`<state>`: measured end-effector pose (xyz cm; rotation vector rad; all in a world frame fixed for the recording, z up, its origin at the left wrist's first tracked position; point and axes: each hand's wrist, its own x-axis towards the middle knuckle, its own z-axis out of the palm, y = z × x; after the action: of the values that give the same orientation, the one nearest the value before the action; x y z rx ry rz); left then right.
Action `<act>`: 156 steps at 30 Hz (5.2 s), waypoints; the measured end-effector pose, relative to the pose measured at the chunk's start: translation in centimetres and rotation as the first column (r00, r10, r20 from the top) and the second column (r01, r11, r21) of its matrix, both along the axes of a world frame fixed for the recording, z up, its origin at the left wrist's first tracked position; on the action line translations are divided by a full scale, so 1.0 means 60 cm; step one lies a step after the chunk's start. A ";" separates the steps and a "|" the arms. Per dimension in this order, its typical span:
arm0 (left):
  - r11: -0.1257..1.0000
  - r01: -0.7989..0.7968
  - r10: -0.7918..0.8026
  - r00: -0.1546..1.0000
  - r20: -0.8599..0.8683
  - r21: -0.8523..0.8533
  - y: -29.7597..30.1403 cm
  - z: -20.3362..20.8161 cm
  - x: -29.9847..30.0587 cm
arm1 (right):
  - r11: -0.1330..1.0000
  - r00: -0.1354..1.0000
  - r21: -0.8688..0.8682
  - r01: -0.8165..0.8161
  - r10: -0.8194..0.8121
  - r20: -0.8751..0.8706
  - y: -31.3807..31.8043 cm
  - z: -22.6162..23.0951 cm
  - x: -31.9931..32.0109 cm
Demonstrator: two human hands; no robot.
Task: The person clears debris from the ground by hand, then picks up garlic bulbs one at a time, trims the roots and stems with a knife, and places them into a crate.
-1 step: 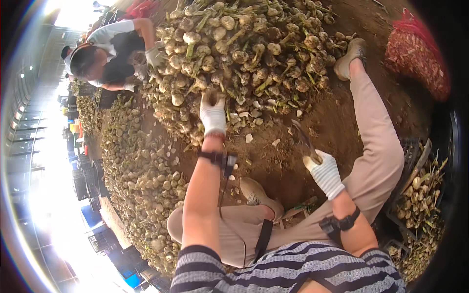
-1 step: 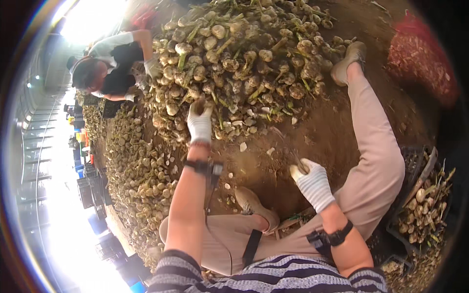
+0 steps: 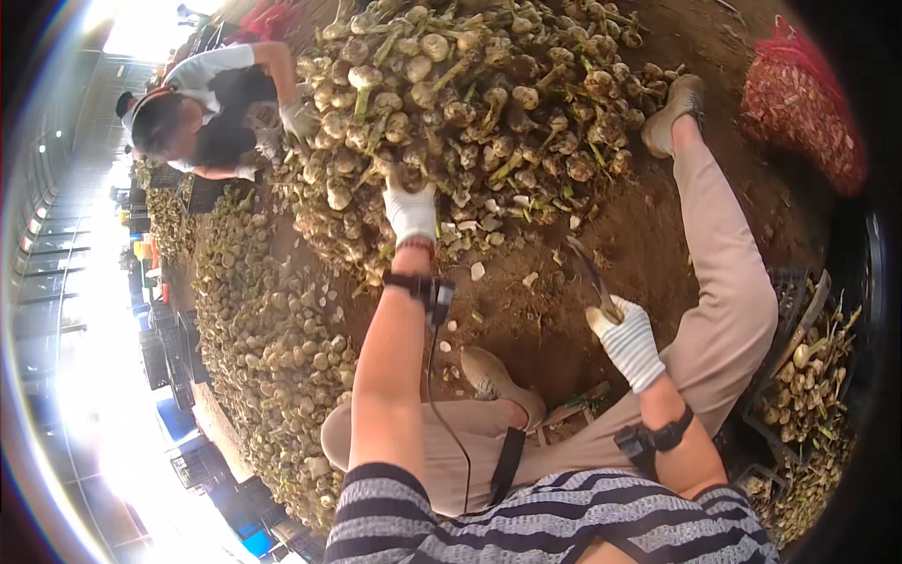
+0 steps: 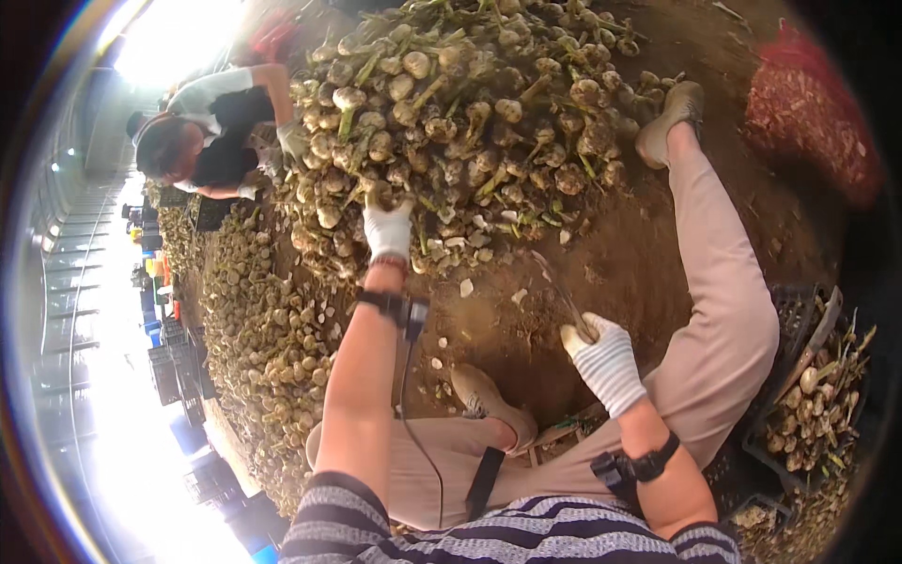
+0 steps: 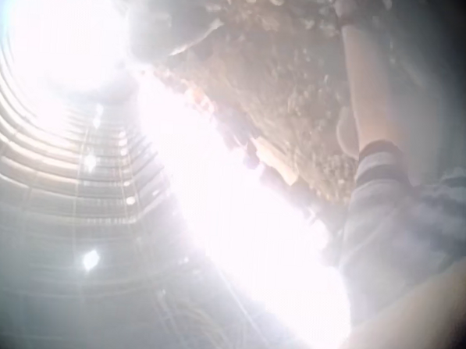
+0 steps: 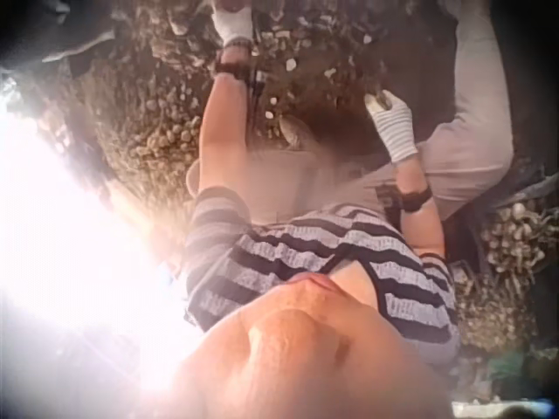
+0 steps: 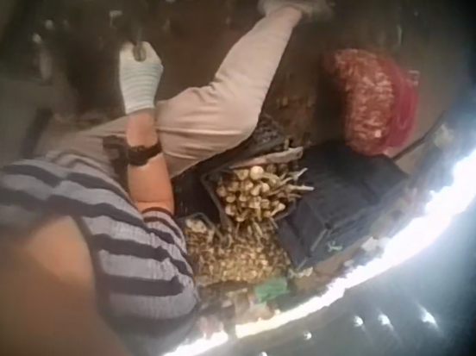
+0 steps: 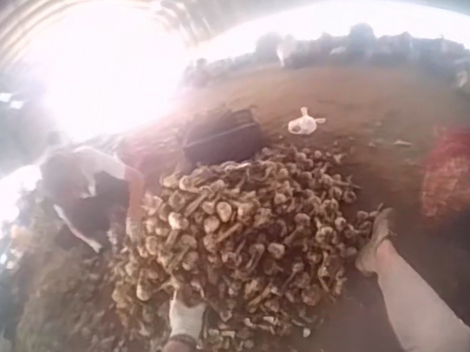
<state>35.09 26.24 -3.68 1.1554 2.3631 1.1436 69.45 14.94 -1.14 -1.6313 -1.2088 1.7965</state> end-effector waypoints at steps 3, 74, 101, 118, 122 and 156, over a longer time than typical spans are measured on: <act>0.815 -0.304 0.045 0.882 -0.469 -0.494 0.107 0.002 0.026 | 0.997 0.997 -0.040 0.062 -0.064 -0.040 0.001 -0.006 0.019; 0.880 0.291 -0.458 0.727 0.511 0.375 -0.331 0.188 0.291 | 0.887 0.993 0.456 -0.072 0.107 -0.052 -0.066 0.130 0.016; 0.947 -0.187 0.319 0.428 0.846 -0.262 0.137 0.041 0.006 | 0.990 0.995 0.138 -0.023 0.009 0.103 0.001 -0.022 0.029; 0.876 -0.136 -0.469 -0.010 0.883 0.464 -0.185 0.188 0.173 | 0.969 0.981 0.216 -0.118 0.081 0.174 -0.009 -0.002 0.030; 0.936 0.066 -0.333 0.481 0.811 0.345 -0.251 0.216 0.204 | 0.972 0.982 0.186 -0.146 0.120 0.142 -0.013 0.022 0.044; 0.780 0.625 -0.531 0.690 0.492 -0.036 -0.336 0.229 0.277 | 0.366 0.862 0.781 -0.506 0.232 0.450 -0.018 0.163 -0.002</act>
<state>51.71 6.10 10.04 1.2598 1.5301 0.8027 69.34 13.88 8.66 -0.9608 -2.2882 0.7363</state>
